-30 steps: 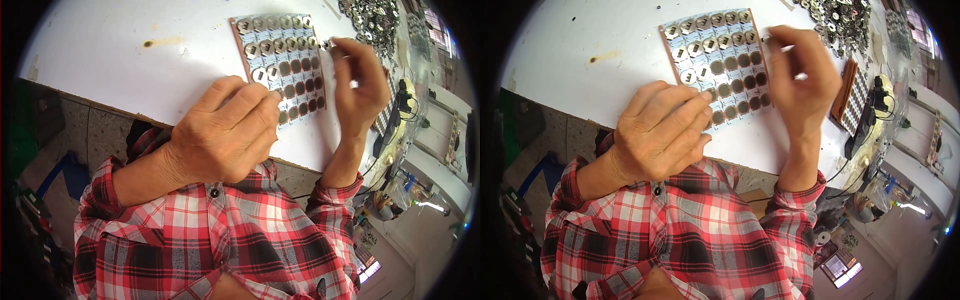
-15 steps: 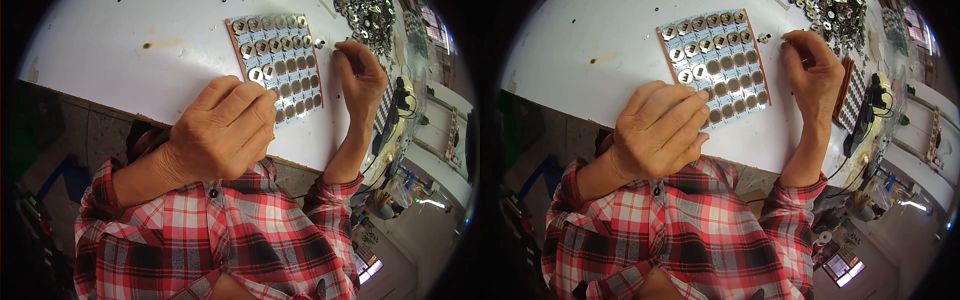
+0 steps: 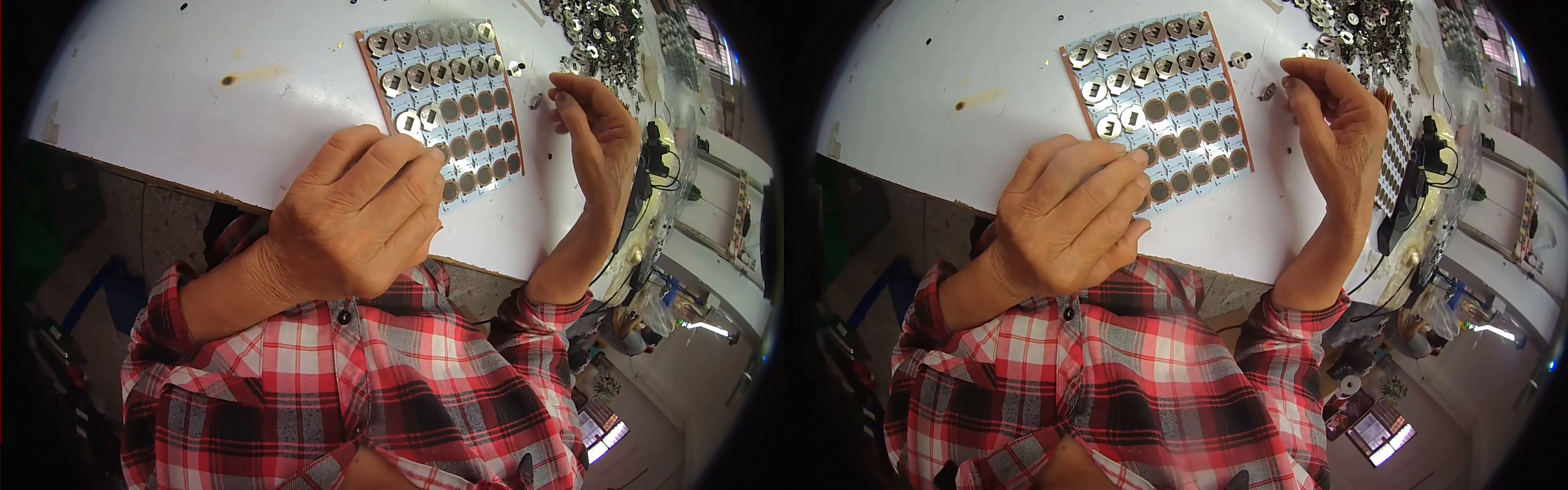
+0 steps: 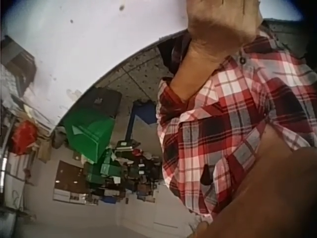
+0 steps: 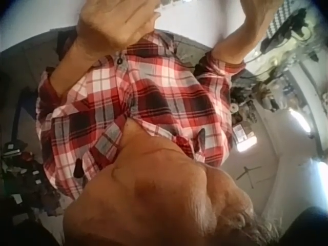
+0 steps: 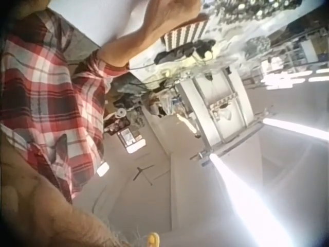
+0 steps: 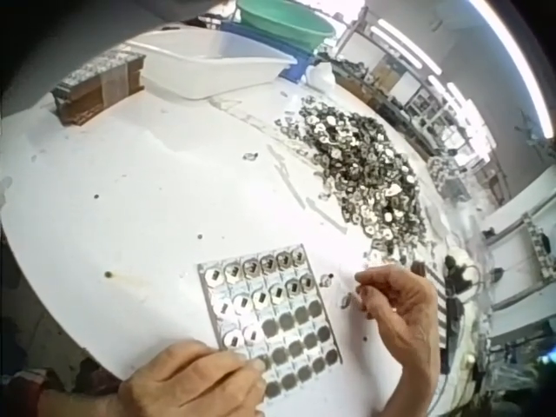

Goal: The person is assembling small metal components onto a grid-patterned board and organizing finished sets into a cardboard box.

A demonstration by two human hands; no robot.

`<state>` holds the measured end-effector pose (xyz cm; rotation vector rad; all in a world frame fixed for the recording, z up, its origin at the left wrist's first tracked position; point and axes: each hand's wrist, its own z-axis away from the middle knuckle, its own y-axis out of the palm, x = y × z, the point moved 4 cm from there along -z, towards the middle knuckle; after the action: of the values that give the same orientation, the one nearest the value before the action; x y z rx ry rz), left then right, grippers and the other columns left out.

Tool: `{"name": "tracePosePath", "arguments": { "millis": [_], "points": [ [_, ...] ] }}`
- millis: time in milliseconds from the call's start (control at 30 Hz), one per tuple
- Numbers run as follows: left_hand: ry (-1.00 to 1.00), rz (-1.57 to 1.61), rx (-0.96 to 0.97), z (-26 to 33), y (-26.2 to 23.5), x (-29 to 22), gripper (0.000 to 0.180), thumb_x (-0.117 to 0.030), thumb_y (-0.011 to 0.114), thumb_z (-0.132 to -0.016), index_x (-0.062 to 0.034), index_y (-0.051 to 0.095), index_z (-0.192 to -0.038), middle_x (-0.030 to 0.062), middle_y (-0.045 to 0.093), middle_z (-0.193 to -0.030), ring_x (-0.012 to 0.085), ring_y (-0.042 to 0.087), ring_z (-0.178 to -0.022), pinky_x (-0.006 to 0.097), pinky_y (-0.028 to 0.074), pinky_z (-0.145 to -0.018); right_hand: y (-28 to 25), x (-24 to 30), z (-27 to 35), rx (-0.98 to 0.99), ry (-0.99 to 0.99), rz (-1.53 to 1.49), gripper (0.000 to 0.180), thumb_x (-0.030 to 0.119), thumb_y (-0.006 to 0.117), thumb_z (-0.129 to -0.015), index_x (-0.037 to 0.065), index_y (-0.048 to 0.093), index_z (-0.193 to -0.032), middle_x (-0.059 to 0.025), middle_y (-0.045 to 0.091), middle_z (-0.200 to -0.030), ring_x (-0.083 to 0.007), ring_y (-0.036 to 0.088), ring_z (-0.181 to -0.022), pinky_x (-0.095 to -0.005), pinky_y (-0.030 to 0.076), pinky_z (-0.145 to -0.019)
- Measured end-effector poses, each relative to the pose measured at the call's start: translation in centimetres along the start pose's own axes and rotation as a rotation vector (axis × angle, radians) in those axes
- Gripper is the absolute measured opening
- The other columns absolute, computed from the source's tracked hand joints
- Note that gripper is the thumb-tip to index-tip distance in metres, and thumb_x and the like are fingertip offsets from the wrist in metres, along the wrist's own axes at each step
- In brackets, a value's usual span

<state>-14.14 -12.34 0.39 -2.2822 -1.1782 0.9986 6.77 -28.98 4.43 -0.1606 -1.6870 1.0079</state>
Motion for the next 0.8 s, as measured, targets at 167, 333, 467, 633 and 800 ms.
{"name": "tracePosePath", "arguments": {
  "millis": [167, 333, 467, 633, 800],
  "points": [
    [0.0, -0.008, -0.005, -0.1, 0.1, -0.1, 0.033, -0.016, 0.077, -0.068, 0.0034, 0.074, -0.094, 0.0145, 0.073, -0.108, 0.0284, 0.068, -0.102, 0.044, 0.055, -0.085, 0.4, 0.0, 0.3, 0.154, 0.012, 0.1, 0.021, 0.011, 0.076, -0.092, 0.001, 0.074, -0.11, -0.0007, 0.07, -0.087, -0.005, 0.058, -0.074, -0.0225, 0.043, -0.062],
    [0.004, -0.016, 0.0, 0.0, 0.1, 0.0, 0.032, -0.016, 0.077, -0.068, 0.0034, 0.074, -0.094, 0.0146, 0.073, -0.107, 0.0283, 0.068, -0.101, 0.044, 0.055, -0.084, 1.1, 0.5, 0.4, 0.219, 0.08, -0.268, 0.018, 0.007, 0.075, -0.093, 0.0, 0.072, -0.109, -0.0009, 0.071, -0.086, -0.0057, 0.061, -0.071, -0.0218, 0.046, -0.061],
    [0.001, -0.014, -0.011, -0.1, 0.0, 0.0, 0.032, -0.016, 0.076, -0.068, 0.0037, 0.074, -0.093, 0.0146, 0.073, -0.106, 0.0284, 0.068, -0.101, 0.044, 0.055, -0.085, 2.9, 2.7, 1.3, 0.242, 0.16, -0.423, 0.014, 0.003, 0.071, -0.095, -0.001, 0.071, -0.109, -0.0017, 0.072, -0.085, -0.0073, 0.066, -0.07, -0.0217, 0.051, -0.06],
    [0.008, -0.017, -0.017, -0.1, 0.0, 0.0, 0.034, -0.016, 0.077, -0.067, 0.0038, 0.074, -0.093, 0.0146, 0.073, -0.105, 0.0283, 0.068, -0.1, 0.044, 0.055, -0.084, 3.4, 3.7, 1.9, 0.244, -0.104, 0.097, 0.018, 0.0, 0.067, -0.096, 0.0, 0.071, -0.114, -0.0007, 0.071, -0.089, -0.0044, 0.062, -0.071, -0.0187, 0.049, -0.063],
    [0.005, -0.011, -0.018, -0.1, 0.1, 0.0, 0.034, -0.016, 0.076, -0.066, 0.0039, 0.074, -0.093, 0.0146, 0.073, -0.104, 0.0284, 0.068, -0.099, 0.044, 0.055, -0.084, 3.4, 3.7, 1.9, 0.184, -0.187, 0.075, 0.018, -0.001, 0.066, -0.097, -0.001, 0.07, -0.114, -0.0005, 0.069, -0.092, -0.004, 0.06, -0.07, -0.0189, 0.048, -0.061]
  ]
}}
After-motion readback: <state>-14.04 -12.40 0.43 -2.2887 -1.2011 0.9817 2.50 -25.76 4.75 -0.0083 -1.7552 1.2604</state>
